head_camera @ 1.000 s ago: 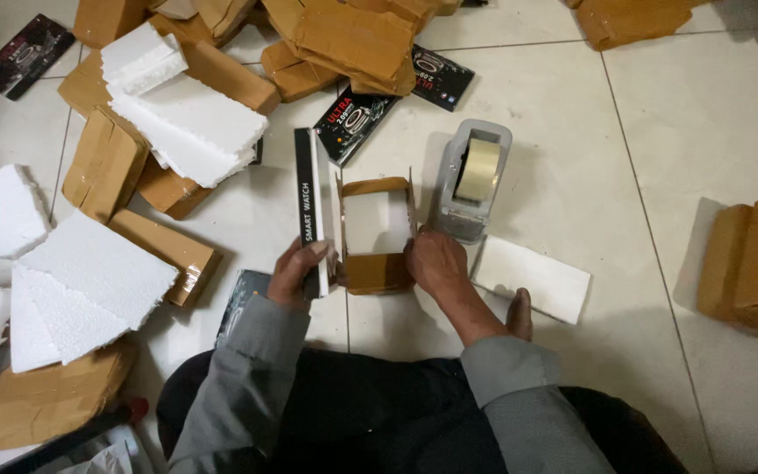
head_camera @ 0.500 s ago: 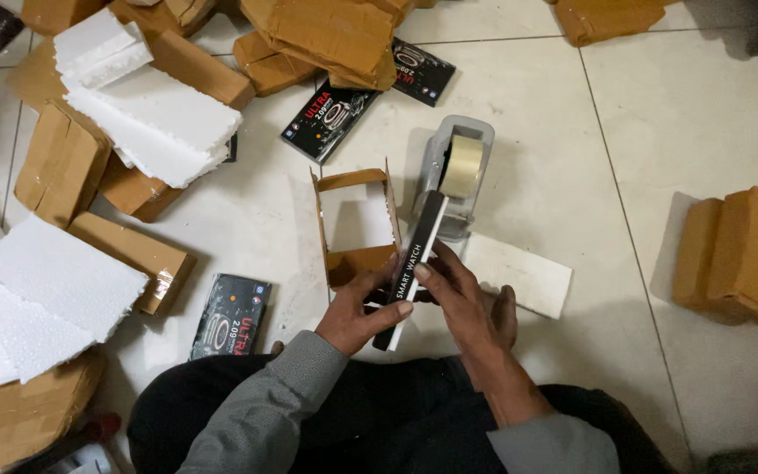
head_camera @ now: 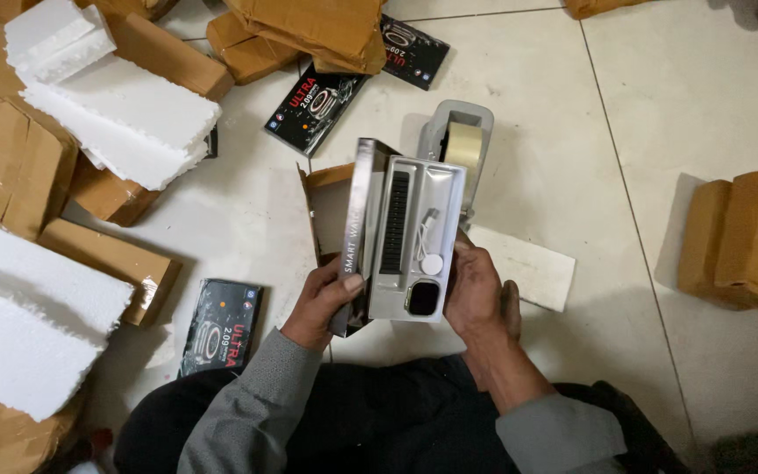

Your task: The person opens a brown cardboard box, places a white styrofoam sheet inside, and inserts a smartwatch box containing a watch, strap, and charger. The person then closes the box and seals it with tape.

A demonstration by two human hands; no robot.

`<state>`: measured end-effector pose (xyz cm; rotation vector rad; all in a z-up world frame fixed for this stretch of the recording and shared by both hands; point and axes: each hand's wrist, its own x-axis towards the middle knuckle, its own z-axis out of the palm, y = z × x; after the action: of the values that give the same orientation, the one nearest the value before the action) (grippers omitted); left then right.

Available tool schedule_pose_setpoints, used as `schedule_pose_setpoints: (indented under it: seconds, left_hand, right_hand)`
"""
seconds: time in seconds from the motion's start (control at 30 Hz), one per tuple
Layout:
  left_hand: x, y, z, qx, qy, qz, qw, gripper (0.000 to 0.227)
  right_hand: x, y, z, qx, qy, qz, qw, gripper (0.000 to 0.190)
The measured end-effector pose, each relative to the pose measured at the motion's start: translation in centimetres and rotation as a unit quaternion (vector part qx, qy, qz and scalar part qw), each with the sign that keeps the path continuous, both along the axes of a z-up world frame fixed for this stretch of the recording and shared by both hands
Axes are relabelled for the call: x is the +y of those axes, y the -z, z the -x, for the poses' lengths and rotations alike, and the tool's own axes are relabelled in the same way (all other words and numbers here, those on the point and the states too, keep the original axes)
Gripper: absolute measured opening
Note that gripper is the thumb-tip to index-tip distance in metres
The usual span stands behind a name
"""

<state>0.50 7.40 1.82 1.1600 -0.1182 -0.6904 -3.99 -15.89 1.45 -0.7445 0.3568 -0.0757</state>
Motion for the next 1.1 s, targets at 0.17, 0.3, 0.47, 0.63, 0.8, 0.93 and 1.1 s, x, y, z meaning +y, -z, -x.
schedule_pose_setpoints:
  seconds: [0.17,0.3,0.47,0.63,0.8,0.93,1.1]
  left_hand:
    - [-0.2,-1.0,-0.5,0.093,-0.036,0.048,0.994,0.066]
    - [-0.3,-2.8,-0.6,0.210,-0.101,0.047,0.971,0.066]
    - [-0.8,-3.7,-0.9,0.175,-0.080,0.060,0.979,0.069]
    - [-0.5,-3.0,-0.8,0.180,-0.095,0.077,0.976,0.069]
    - [-0.1,-3.5,-1.1,0.168,-0.117,0.123,0.971,0.070]
    - [-0.1,-4.1,-1.2,0.141,-0.115,0.128,0.975,0.074]
    - [0.0,-4.6,-1.1,0.086,-0.064,0.165,0.980,0.081]
  right_hand:
    - [-0.2,-0.9,-0.7,0.011,-0.024,0.015,1.000,0.043]
    - [-0.4,-1.6,-0.2,0.115,-0.037,0.042,0.992,0.038]
    - [0.0,-2.9,0.1,0.164,-0.070,0.077,0.981,0.043]
    - [0.1,-4.0,0.3,0.192,-0.127,0.111,0.967,0.055]
    - [-1.3,-5.0,0.0,0.182,-0.127,0.108,0.969,0.061]
    - [-2.4,-5.4,0.3,0.162,-0.101,0.147,0.970,0.058]
    - [-3.1,-6.3,0.3,0.149,-0.048,0.125,0.980,0.052]
